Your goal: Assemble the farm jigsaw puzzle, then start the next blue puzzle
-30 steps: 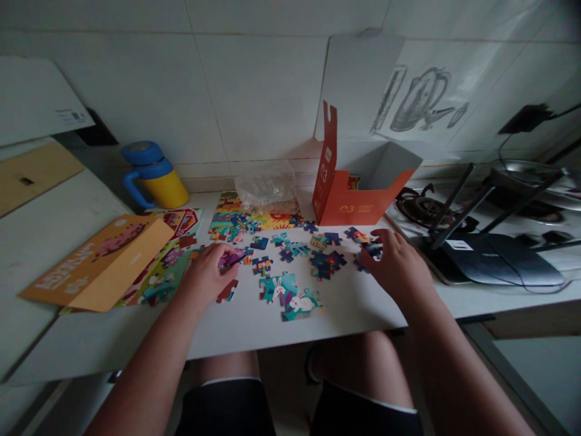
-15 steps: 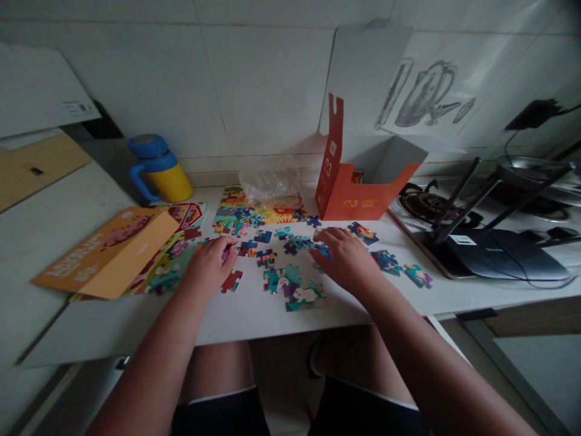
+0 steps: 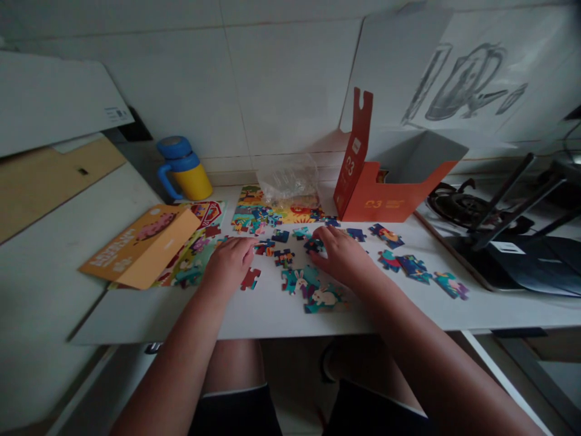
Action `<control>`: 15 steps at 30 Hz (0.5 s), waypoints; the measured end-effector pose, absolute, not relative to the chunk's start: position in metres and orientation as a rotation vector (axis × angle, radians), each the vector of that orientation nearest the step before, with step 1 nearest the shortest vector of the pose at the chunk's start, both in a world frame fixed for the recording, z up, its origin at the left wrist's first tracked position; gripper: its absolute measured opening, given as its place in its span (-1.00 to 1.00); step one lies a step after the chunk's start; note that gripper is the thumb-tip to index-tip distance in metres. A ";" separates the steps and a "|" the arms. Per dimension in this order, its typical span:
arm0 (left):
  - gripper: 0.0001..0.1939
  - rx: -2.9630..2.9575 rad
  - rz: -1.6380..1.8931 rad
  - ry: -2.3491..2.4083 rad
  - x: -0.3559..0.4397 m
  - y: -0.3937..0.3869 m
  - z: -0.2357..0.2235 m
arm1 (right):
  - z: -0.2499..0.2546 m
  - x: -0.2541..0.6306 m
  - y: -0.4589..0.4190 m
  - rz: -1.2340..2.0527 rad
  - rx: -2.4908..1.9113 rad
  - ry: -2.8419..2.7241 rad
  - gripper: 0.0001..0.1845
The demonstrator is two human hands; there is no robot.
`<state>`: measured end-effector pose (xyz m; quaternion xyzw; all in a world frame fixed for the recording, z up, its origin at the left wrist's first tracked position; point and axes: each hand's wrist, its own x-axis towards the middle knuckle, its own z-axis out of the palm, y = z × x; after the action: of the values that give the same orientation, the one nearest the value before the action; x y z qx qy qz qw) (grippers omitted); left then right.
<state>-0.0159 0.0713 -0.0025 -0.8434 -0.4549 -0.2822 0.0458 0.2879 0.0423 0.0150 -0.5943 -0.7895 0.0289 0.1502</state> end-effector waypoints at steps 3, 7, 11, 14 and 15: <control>-0.81 -2.547 -0.956 -1.278 -0.024 0.042 0.005 | 0.011 0.292 0.032 0.134 -1.606 -2.290 -0.71; -0.79 -2.486 -0.988 -1.295 -0.051 -0.016 0.000 | 0.004 0.288 0.026 0.130 -1.579 -2.383 -0.85; -0.73 -2.477 -0.902 -1.375 -0.086 -0.061 -0.014 | 0.006 0.282 0.028 0.037 -1.532 -2.444 -0.79; -0.70 -2.478 -0.868 -1.405 -0.105 -0.076 -0.021 | 0.010 0.288 0.024 -0.033 -1.520 -2.356 -0.76; -0.69 -2.485 -0.854 -1.413 -0.109 -0.079 -0.022 | 0.011 0.292 0.020 -0.055 -1.523 -2.312 -0.76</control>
<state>-0.1095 -0.0788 -0.0219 -0.8303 -0.4722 -0.2853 0.0790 0.2917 0.0199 0.0109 -0.5405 -0.8205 -0.0196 0.1853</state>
